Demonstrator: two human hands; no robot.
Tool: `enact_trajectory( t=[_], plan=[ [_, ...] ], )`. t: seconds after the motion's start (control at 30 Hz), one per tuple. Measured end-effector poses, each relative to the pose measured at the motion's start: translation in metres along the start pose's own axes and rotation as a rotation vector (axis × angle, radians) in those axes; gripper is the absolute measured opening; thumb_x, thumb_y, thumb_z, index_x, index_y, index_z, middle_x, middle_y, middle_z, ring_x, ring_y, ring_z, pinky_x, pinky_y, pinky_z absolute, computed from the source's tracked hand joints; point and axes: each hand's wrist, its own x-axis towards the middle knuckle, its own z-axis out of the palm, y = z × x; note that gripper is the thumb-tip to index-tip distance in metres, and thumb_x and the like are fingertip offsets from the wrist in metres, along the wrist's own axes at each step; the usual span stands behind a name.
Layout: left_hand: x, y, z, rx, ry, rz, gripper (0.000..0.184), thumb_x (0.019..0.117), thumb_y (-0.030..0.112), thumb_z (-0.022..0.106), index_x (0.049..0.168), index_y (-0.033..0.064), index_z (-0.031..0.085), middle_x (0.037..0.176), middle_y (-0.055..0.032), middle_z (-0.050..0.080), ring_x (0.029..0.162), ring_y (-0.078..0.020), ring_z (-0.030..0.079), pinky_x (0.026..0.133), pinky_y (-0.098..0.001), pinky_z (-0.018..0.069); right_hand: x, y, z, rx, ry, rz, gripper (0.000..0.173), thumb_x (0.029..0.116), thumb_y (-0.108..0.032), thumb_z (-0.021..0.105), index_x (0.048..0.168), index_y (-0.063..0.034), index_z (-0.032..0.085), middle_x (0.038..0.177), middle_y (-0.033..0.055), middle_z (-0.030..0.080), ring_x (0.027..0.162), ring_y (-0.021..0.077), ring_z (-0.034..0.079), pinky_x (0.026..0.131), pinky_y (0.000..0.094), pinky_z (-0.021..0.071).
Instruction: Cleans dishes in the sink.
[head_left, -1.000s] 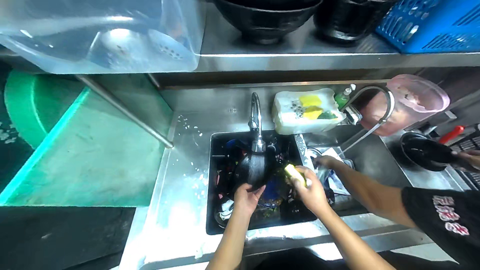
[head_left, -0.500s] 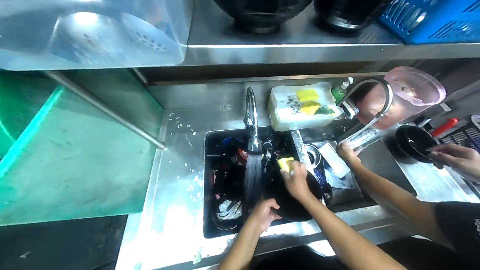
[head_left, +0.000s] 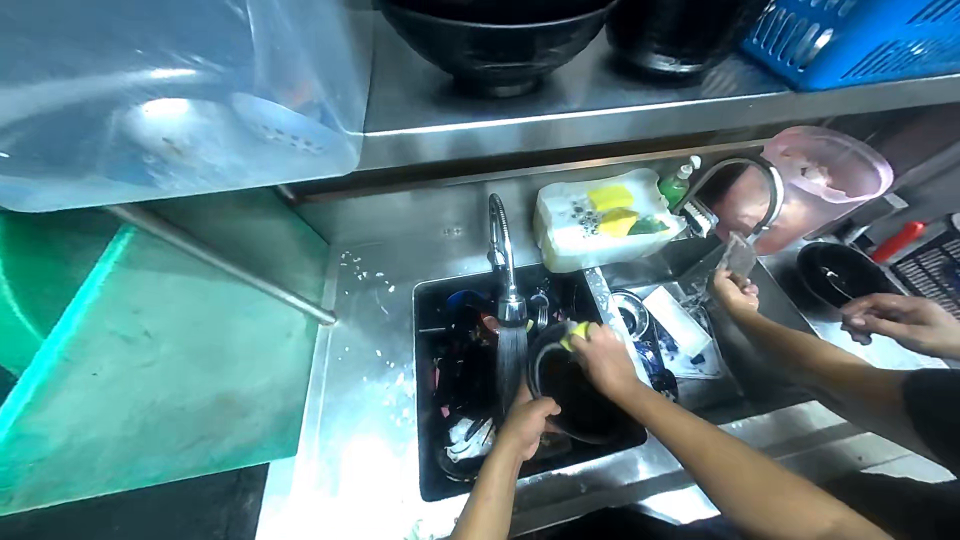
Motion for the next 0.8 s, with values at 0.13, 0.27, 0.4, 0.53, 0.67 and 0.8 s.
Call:
enact_trajectory(
  t=[0.13, 0.27, 0.4, 0.53, 0.67, 0.8],
  plan=[
    [0.022, -0.007, 0.01, -0.057, 0.023, 0.069, 0.096, 0.0843, -0.004, 0.06, 0.164, 0.0189, 0.011, 0.144, -0.02, 0.053, 0.109, -0.0341, 0.067, 0.071, -0.0515, 0.0624, -0.035, -0.022, -0.002, 0.268, -0.34, 0.261, 0.043, 0.0995, -0.028, 0.055, 0.138, -0.0099, 0.06, 0.135, 0.0233, 0.06, 0.129, 0.0432, 0.054, 0.108, 0.0628, 0.0425],
    [0.022, -0.017, 0.031, -0.195, 0.054, -0.014, 0.065, 0.1092, 0.033, 0.049, 0.164, 0.0252, 0.014, 0.134, -0.0216, 0.061, 0.109, -0.0378, 0.068, 0.08, -0.0562, 0.0604, -0.021, -0.045, -0.006, 0.711, -0.253, 0.171, 0.043, 0.0997, -0.025, 0.059, 0.136, -0.0007, 0.058, 0.137, 0.0218, 0.059, 0.133, 0.034, 0.053, 0.117, 0.0499, 0.0398],
    [0.014, -0.001, 0.043, -0.09, 0.075, 0.175, 0.068, 0.1048, 0.02, 0.057, 0.162, 0.018, 0.022, 0.144, -0.0173, 0.055, 0.121, -0.0304, 0.064, 0.09, -0.0519, 0.0605, 0.008, -0.011, -0.012, 0.217, 0.176, 0.214, 0.029, 0.0964, -0.025, 0.066, 0.12, -0.0077, 0.069, 0.118, 0.0239, 0.064, 0.114, 0.0432, 0.061, 0.097, 0.0602, 0.0515],
    [0.026, 0.005, 0.033, -0.001, 0.054, 0.319, 0.073, 0.1014, 0.021, 0.06, 0.164, 0.0182, 0.022, 0.158, -0.0117, 0.043, 0.137, -0.0245, 0.052, 0.105, -0.0503, 0.0529, -0.01, -0.023, -0.017, 0.303, 0.096, 0.407, 0.031, 0.0994, -0.025, 0.06, 0.124, -0.0077, 0.067, 0.123, 0.0246, 0.063, 0.119, 0.0442, 0.059, 0.1, 0.0623, 0.0486],
    [0.033, -0.001, 0.039, -0.038, -0.068, 0.244, 0.062, 0.1093, 0.047, 0.034, 0.165, 0.0243, 0.02, 0.156, -0.0125, 0.046, 0.131, -0.027, 0.057, 0.101, -0.049, 0.0542, -0.005, -0.057, -0.008, 0.994, 0.014, 0.44, 0.043, 0.1012, -0.024, 0.058, 0.138, -0.0023, 0.053, 0.134, 0.0215, 0.059, 0.128, 0.0317, 0.057, 0.11, 0.0485, 0.0471],
    [0.035, 0.02, 0.035, 0.007, 0.059, 0.292, 0.06, 0.1095, 0.039, 0.041, 0.164, 0.0208, 0.024, 0.153, -0.0132, 0.049, 0.132, -0.0237, 0.055, 0.106, -0.0456, 0.0498, -0.043, -0.062, -0.02, 0.631, -0.069, 0.125, 0.043, 0.1039, -0.033, 0.049, 0.133, -0.0037, 0.061, 0.132, 0.0201, 0.061, 0.131, 0.0346, 0.054, 0.113, 0.0511, 0.0425]
  ],
)
